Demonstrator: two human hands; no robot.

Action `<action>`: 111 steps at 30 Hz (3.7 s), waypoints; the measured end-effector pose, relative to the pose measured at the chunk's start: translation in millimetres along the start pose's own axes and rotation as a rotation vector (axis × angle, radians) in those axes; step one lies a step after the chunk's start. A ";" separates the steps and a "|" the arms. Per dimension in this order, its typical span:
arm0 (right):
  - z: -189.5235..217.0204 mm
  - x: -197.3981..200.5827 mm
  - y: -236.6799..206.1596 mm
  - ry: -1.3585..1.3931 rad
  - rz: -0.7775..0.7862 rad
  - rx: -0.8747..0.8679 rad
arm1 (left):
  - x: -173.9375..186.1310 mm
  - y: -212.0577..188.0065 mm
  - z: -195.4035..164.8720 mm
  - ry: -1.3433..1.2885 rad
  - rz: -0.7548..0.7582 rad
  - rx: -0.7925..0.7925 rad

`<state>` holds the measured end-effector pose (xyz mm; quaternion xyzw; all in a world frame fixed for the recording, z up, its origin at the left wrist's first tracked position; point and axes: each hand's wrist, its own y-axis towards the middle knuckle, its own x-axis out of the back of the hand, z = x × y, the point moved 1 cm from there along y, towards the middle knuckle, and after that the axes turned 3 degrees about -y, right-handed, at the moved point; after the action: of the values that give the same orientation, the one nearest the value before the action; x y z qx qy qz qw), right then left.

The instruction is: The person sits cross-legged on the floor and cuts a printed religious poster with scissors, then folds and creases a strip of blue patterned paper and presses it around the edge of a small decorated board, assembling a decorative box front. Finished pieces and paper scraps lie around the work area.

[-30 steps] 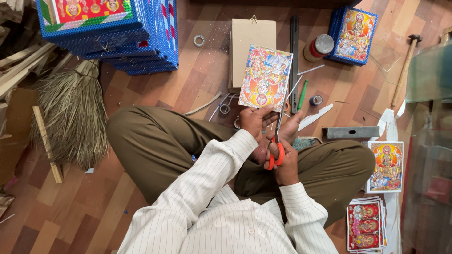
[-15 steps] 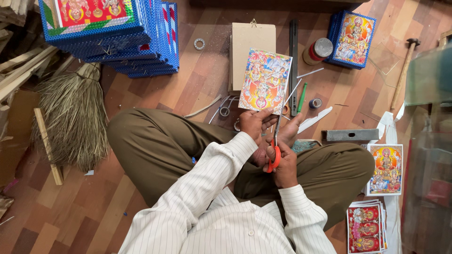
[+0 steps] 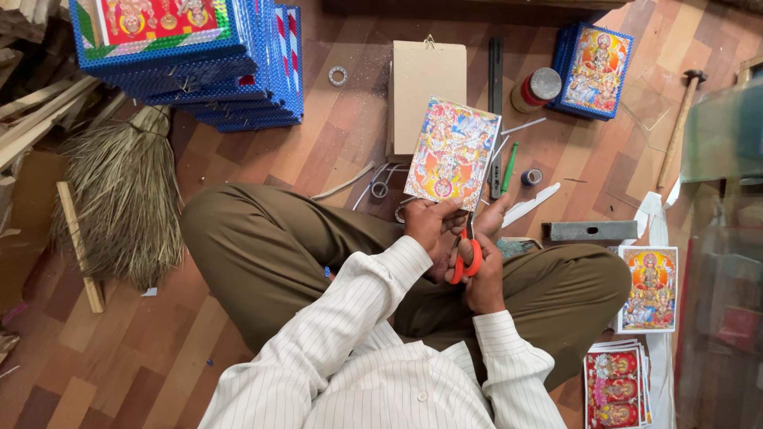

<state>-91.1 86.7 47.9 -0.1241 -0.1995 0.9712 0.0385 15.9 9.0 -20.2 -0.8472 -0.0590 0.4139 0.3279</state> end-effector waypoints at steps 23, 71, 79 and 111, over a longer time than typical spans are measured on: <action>-4.6 -3.0 -1.3 -0.016 -0.074 -0.022 | 7.4 -3.7 2.9 -0.016 0.041 0.005; -13.1 3.8 5.9 0.056 -0.087 0.008 | 18.8 -49.9 -4.2 0.089 0.143 -0.031; -13.5 -0.8 6.3 0.029 -0.087 0.026 | 19.2 -48.3 -5.0 0.067 0.173 0.011; 116.3 169.9 73.1 -1.256 -0.475 -0.060 | 43.4 -9.5 -105.3 0.283 -0.162 -0.416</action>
<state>-286.9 -3.2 84.0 0.5107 -0.2327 0.8183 0.1242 123.8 -20.8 3.3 -0.9383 -0.1641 0.2426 0.1838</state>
